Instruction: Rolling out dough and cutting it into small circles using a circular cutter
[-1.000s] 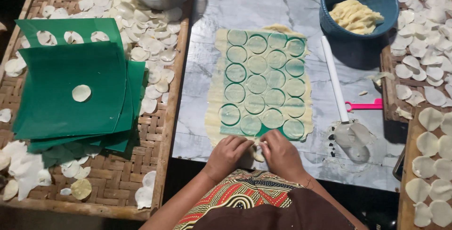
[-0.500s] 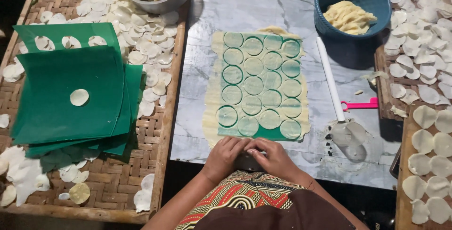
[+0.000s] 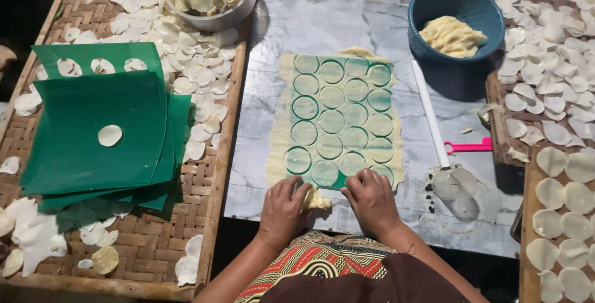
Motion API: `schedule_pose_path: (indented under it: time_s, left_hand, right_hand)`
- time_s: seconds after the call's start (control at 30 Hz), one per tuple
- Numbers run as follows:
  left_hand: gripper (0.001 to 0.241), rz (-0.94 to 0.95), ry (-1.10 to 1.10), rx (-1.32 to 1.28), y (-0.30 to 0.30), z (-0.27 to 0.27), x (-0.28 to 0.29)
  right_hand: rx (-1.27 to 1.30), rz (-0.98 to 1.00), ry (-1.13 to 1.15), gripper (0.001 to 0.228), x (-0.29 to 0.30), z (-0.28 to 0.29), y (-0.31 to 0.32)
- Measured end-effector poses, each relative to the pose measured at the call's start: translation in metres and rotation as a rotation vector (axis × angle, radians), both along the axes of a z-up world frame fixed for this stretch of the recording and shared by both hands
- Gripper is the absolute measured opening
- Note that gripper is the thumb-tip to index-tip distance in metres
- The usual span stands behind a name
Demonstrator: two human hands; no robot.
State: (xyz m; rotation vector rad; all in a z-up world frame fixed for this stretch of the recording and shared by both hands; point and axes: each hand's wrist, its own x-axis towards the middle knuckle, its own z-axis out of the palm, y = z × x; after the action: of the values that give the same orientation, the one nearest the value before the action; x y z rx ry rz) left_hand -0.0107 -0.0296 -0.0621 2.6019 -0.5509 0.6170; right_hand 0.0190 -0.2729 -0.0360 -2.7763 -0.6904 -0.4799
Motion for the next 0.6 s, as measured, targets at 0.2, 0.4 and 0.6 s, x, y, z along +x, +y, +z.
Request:
schedule_pose_path:
  time_s: [0.2, 0.4, 0.6]
  left_hand:
    - [0.023, 0.015, -0.146, 0.078, 0.000, -0.002, 0.011]
    - [0.051, -0.022, 0.285, -0.300, 0.014, 0.022, 0.008]
    - [0.062, 0.423, 0.378, -0.535, 0.067, 0.080, 0.031]
  right_hand:
    - [0.011, 0.023, -0.020, 0.019, 0.000, 0.001, 0.004]
    - [0.068, 0.055, -0.057, 0.016, -0.004, 0.001, 0.004]
    - [0.221, 0.045, 0.106, 0.012, -0.011, 0.025, 0.005]
